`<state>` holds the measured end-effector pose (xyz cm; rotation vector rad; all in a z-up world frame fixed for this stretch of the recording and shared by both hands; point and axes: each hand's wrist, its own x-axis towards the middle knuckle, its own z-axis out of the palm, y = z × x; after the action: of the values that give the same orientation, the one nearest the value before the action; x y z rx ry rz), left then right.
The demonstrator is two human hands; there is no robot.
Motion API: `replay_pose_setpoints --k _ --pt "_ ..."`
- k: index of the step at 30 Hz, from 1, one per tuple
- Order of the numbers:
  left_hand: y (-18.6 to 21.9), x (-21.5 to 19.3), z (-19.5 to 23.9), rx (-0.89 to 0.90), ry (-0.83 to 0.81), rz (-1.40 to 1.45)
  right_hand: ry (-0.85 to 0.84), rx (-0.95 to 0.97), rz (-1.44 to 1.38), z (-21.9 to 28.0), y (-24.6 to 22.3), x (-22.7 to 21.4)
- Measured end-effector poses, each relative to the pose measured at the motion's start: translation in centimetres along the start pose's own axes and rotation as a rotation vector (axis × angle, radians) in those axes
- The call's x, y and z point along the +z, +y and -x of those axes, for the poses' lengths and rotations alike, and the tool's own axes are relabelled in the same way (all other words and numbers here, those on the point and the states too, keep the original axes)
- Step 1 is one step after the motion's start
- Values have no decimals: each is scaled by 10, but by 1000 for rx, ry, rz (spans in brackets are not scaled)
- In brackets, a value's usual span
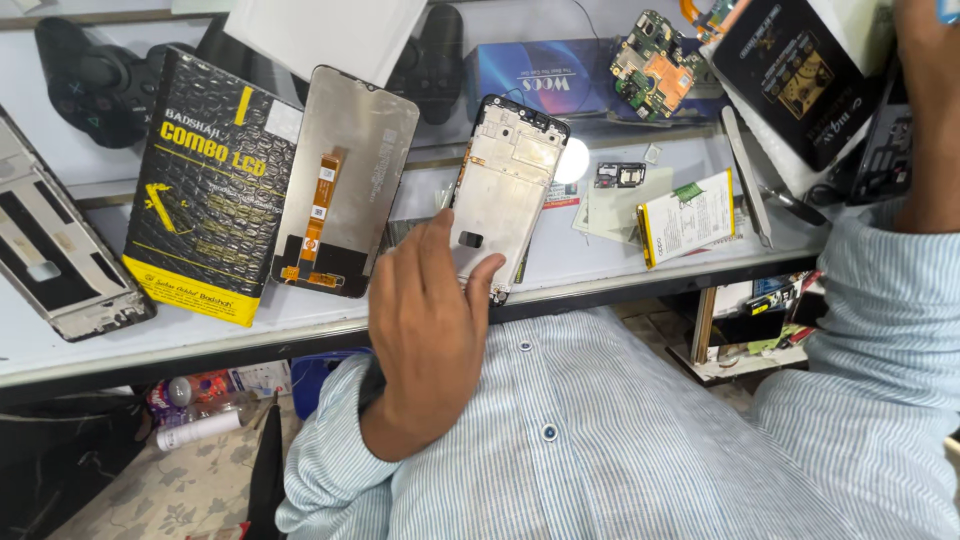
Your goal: The person uses tweezers to adjust small components inside a disassembled smartphone chassis. They then apply adhesive from a tube to the chassis edges and place a small metal piece onto the glued area. The person continues to apply adhesive and handle small parts within the phone frame.
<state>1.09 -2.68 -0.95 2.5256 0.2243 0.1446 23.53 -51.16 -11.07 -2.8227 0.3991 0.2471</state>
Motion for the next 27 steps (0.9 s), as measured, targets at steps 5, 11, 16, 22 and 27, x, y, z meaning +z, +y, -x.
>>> replay_pose_setpoints --k 5,11,16,22,27 --pt "2 6 3 -63 -20 -143 151 -262 109 33 -25 -21" --pt "-1 9 9 -125 16 -88 -292 -439 -382 220 -156 -33" --pt "-3 7 11 -113 24 -98 -786 -519 -660 254 -221 15" --pt "-5 0 5 -105 16 61 -908 -444 -764 251 -235 12" --pt "-2 -5 5 -104 -68 357 -913 -461 -849 252 -216 23"
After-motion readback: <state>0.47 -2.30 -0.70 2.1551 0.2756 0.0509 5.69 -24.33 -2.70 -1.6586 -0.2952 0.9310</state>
